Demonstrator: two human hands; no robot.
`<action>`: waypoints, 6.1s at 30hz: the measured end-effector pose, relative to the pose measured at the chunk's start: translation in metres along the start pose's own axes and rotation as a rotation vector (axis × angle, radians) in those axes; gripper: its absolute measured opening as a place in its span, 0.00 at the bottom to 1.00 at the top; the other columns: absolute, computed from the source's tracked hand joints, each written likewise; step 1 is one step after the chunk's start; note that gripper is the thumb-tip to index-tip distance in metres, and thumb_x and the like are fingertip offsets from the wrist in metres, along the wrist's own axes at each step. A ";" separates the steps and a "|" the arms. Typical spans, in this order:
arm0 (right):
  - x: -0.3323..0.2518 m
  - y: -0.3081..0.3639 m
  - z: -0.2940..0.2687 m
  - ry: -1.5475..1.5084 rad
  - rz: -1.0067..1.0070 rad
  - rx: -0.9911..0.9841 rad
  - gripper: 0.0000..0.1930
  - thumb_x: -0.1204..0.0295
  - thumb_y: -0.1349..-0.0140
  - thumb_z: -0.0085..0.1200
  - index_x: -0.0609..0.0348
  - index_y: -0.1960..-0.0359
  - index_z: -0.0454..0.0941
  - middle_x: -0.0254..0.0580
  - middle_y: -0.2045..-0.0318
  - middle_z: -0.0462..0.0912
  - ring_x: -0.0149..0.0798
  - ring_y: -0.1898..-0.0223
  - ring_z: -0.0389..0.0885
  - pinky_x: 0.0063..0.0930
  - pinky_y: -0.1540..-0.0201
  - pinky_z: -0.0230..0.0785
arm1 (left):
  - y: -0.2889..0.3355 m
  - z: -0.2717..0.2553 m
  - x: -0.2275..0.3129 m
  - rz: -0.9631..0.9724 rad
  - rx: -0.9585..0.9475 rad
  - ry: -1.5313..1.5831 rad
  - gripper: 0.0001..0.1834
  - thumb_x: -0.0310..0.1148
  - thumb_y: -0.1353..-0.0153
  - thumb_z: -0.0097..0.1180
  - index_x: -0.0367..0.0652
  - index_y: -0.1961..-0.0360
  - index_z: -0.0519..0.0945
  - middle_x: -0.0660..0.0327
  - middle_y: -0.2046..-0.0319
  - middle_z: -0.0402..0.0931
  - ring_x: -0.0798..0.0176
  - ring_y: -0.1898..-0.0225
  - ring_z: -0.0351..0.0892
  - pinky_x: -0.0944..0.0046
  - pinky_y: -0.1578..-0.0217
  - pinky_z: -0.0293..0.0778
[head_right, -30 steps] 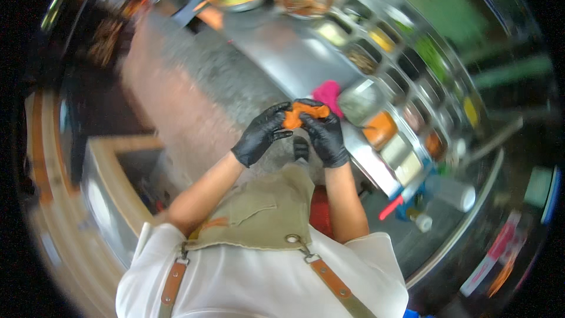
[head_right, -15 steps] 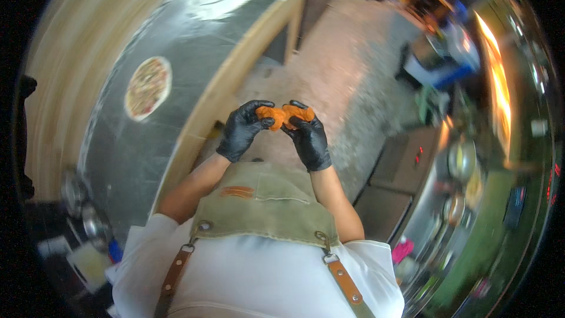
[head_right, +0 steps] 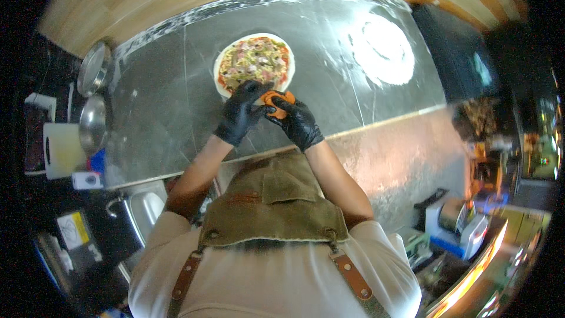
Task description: The person assembles a pizza by adding toppings including cheese, green peppers, onions, mushrooms, ham, and pepperoni to a dough base with sauce. They repeatedly reach into ingredient containers and place items on the pizza, finishing by picking up a pizza peel.
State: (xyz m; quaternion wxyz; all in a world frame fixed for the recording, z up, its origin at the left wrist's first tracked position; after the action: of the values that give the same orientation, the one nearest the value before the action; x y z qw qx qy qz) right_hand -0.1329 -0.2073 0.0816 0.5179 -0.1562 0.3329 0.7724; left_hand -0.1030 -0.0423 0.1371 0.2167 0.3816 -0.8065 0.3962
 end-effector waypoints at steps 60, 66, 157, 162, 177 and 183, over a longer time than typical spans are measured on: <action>0.008 -0.136 -0.005 0.761 -0.090 -0.036 0.20 0.66 0.26 0.55 0.64 0.38 0.76 0.47 0.44 0.82 0.42 0.44 0.83 0.35 0.43 0.80 | -0.015 0.001 -0.119 -0.312 0.119 -0.109 0.13 0.25 0.42 0.67 0.42 0.55 0.86 0.52 0.61 0.83 0.46 0.57 0.83 0.54 0.53 0.77; 0.000 -0.153 -0.001 1.152 -0.309 -0.024 0.22 0.64 0.26 0.56 0.64 0.37 0.75 0.47 0.44 0.82 0.43 0.44 0.83 0.36 0.42 0.80 | -0.005 -0.023 -0.174 -0.613 0.327 0.364 0.09 0.28 0.39 0.67 0.40 0.57 0.87 0.52 0.59 0.86 0.51 0.60 0.85 0.57 0.54 0.79; -0.030 -0.141 -0.065 -0.195 -0.071 0.260 0.24 0.73 0.27 0.53 0.68 0.33 0.66 0.53 0.39 0.77 0.49 0.38 0.78 0.44 0.34 0.75 | -0.150 0.089 -0.207 -0.449 -0.205 0.231 0.10 0.31 0.37 0.66 0.38 0.57 0.87 0.51 0.59 0.87 0.51 0.56 0.87 0.56 0.53 0.79; -0.033 -0.136 -0.069 -0.185 -0.104 0.249 0.22 0.74 0.28 0.55 0.67 0.35 0.69 0.52 0.40 0.78 0.48 0.38 0.78 0.44 0.35 0.76 | -0.174 0.100 -0.231 -0.181 -0.203 -0.108 0.12 0.31 0.41 0.67 0.42 0.56 0.87 0.48 0.57 0.85 0.43 0.54 0.84 0.49 0.51 0.77; -0.030 -0.096 -0.076 -0.030 -0.228 0.312 0.20 0.74 0.28 0.55 0.66 0.37 0.72 0.45 0.45 0.81 0.39 0.44 0.81 0.33 0.39 0.75 | -0.094 0.087 -0.140 -0.574 -0.264 0.433 0.11 0.30 0.35 0.66 0.39 0.54 0.86 0.56 0.58 0.87 0.61 0.57 0.86 0.60 0.52 0.79; -0.044 -0.075 -0.089 -0.076 -0.231 0.333 0.21 0.69 0.24 0.49 0.71 0.36 0.70 0.49 0.44 0.81 0.41 0.42 0.81 0.34 0.37 0.74 | -0.129 0.115 -0.173 -0.448 -0.312 0.098 0.10 0.35 0.35 0.64 0.42 0.57 0.87 0.52 0.61 0.86 0.51 0.58 0.87 0.55 0.55 0.80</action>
State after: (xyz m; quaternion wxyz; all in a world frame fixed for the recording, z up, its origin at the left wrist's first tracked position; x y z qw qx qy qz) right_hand -0.0557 -0.2799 0.0162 0.6339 -0.0763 0.4162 0.6474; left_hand 0.1001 -0.1087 0.0174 0.3939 0.4927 -0.7419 0.2274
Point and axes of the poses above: each hand's wrist, its own y-axis away from the middle knuckle, its own z-axis out of the palm, x = y × z, the point moved 4 cm from there along -y, towards the middle knuckle
